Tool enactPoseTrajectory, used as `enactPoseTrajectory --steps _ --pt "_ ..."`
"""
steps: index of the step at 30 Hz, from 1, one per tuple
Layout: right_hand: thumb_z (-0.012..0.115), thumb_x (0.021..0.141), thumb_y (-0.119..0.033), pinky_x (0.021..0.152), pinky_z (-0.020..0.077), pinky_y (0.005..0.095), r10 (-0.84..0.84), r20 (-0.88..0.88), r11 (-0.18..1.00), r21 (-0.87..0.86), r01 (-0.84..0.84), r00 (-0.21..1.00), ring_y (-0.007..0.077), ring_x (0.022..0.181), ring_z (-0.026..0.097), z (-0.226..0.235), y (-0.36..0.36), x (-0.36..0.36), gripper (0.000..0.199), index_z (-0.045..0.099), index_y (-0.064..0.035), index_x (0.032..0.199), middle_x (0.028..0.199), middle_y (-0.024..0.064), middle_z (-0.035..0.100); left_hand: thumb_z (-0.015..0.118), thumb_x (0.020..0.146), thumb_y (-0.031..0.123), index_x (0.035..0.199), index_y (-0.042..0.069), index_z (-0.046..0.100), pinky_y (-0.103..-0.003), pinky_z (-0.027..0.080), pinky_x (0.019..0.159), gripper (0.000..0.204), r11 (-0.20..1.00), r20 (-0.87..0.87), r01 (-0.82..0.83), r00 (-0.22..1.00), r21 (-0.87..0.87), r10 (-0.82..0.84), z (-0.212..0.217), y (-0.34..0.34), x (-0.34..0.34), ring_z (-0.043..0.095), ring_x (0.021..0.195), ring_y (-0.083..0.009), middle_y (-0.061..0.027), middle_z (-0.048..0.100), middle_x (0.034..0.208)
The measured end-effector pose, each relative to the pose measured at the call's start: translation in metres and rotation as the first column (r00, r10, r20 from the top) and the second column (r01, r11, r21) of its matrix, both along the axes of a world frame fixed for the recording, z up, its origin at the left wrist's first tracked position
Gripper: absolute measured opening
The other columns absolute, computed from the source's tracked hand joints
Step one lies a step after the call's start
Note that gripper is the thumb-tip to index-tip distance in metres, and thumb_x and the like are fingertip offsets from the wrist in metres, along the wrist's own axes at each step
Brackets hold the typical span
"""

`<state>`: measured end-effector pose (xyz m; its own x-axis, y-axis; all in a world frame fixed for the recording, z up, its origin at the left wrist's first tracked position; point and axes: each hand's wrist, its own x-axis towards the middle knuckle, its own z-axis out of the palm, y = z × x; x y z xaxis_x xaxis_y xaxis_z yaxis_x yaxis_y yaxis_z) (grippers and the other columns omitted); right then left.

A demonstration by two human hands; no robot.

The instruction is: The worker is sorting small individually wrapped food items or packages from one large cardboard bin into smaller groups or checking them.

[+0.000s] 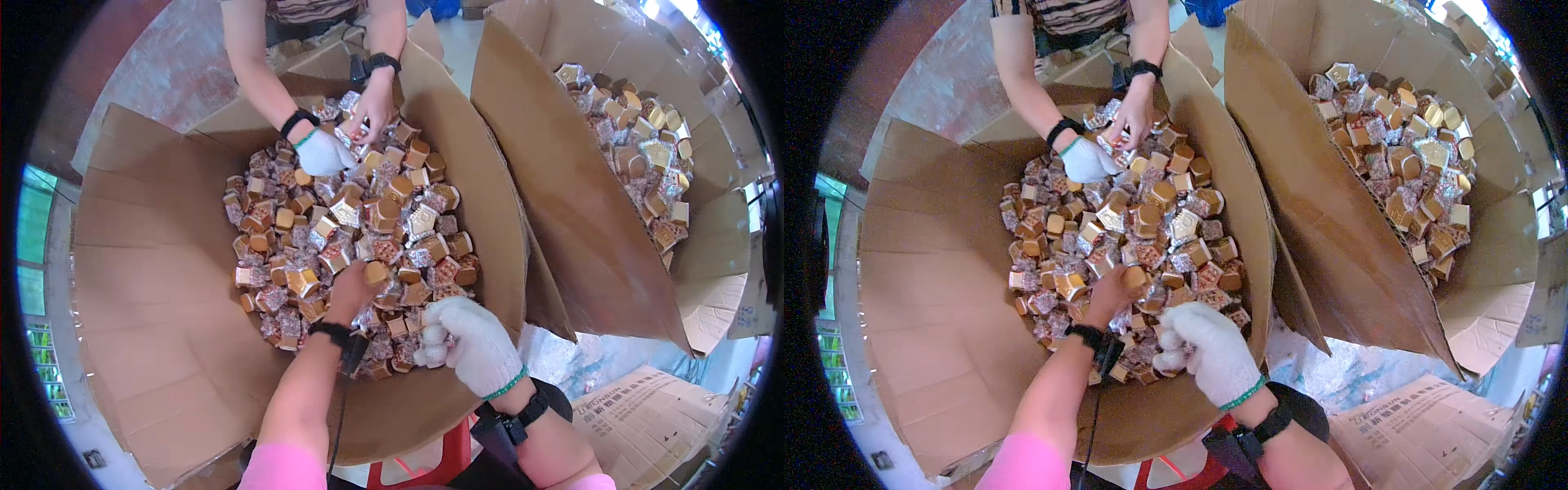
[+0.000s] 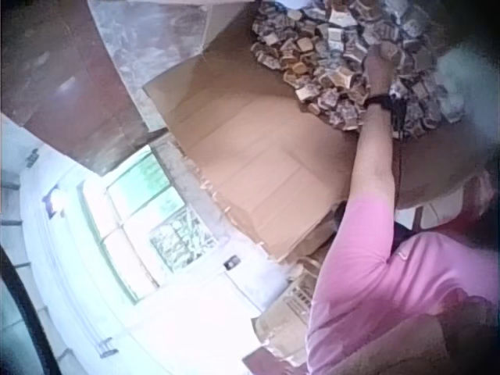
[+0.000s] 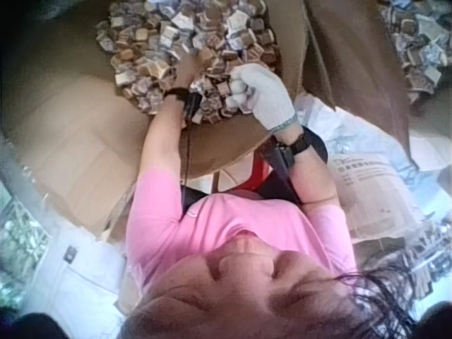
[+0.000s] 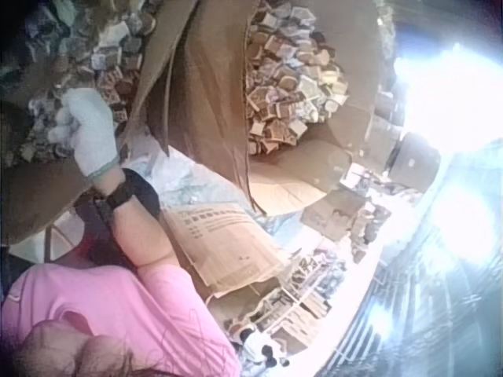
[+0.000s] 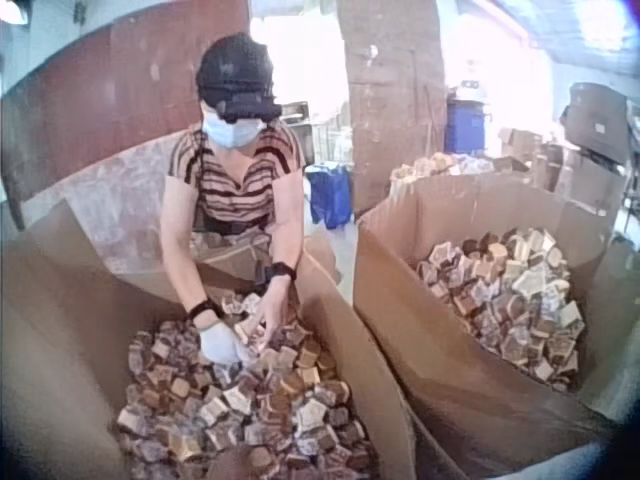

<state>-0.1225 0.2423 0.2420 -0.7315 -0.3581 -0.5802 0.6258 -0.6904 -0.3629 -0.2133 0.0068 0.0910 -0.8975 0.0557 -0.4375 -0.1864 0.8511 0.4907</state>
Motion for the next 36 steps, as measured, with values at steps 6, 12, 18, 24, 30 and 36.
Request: enactPoseTrajectory --steps 6,12,18,24,30,36 --pt "0.057 0.090 -0.016 0.058 0.0486 0.0337 -0.025 -0.122 0.994 0.104 0.038 0.992 0.0166 0.061 0.053 -0.010 -0.009 0.012 0.015 0.056 -0.0049 0.081 0.071 0.0034 0.051 0.065 0.089 0.018 0.125 -0.001 0.054 -0.030 0.046 0.091 0.042 0.592 0.180 -0.414 0.893 0.691 0.413 0.074 -0.021 0.072 0.059 0.101 -0.0164 -0.0069 0.063 0.114" --pt "0.058 0.081 -0.003 0.065 0.0526 0.0326 0.031 -0.310 0.976 0.215 0.038 0.950 0.0150 0.066 0.060 -0.019 -0.003 0.031 0.015 0.065 -0.0022 0.094 0.087 0.0074 0.066 0.056 0.090 0.014 0.125 0.003 0.050 -0.034 0.054 0.078 0.037 0.136 0.358 -0.472 0.800 0.871 0.482 0.125 -0.030 0.139 0.064 0.094 -0.0199 -0.0080 0.063 0.107" --pt "0.059 0.088 -0.026 0.052 0.0385 0.0249 0.386 -0.599 0.833 0.553 0.014 0.701 0.0094 0.058 0.050 -0.043 -0.009 0.062 0.022 0.057 -0.0080 0.076 0.071 -0.0008 0.055 0.072 0.083 0.020 0.115 0.004 0.053 -0.035 0.056 0.074 0.040 0.085 0.211 -0.278 0.866 0.957 0.453 0.183 -0.014 0.195 0.064 0.089 -0.0193 -0.0072 0.062 0.104" --pt "0.056 0.092 -0.053 0.045 0.0283 0.0238 0.415 -0.204 0.903 0.209 -0.375 0.887 0.0070 0.052 0.036 0.031 -0.061 0.132 0.044 0.060 -0.0104 0.078 0.064 -0.0056 0.044 0.080 0.078 0.027 0.114 0.004 0.055 -0.035 0.055 0.077 0.050 0.207 0.032 -0.144 0.883 0.968 0.467 0.191 -0.030 0.248 0.064 0.089 -0.0193 -0.0067 0.064 0.100" --pt "0.059 0.090 -0.053 0.044 0.0301 0.0252 0.333 -0.111 0.939 0.127 -0.319 0.936 0.0082 0.050 0.040 0.041 -0.071 0.175 0.045 0.062 -0.0081 0.086 0.062 -0.0049 0.046 0.069 0.088 0.020 0.124 0.002 0.054 -0.030 0.046 0.087 0.043 0.551 -0.190 -0.060 0.903 0.832 0.385 0.226 -0.032 0.294 0.055 0.101 -0.0165 -0.0051 0.059 0.113" --pt "0.060 0.089 -0.051 0.043 0.0318 0.0285 0.236 -0.099 0.972 0.023 -0.235 0.967 0.0100 0.049 0.043 0.061 -0.076 0.201 0.039 0.063 -0.0129 0.081 0.063 -0.0029 0.051 0.066 0.089 0.013 0.126 0.004 0.053 -0.031 0.049 0.083 0.040 0.570 -0.269 0.009 0.887 0.822 0.374 0.214 -0.035 0.317 0.057 0.096 -0.0168 -0.0060 0.061 0.111"
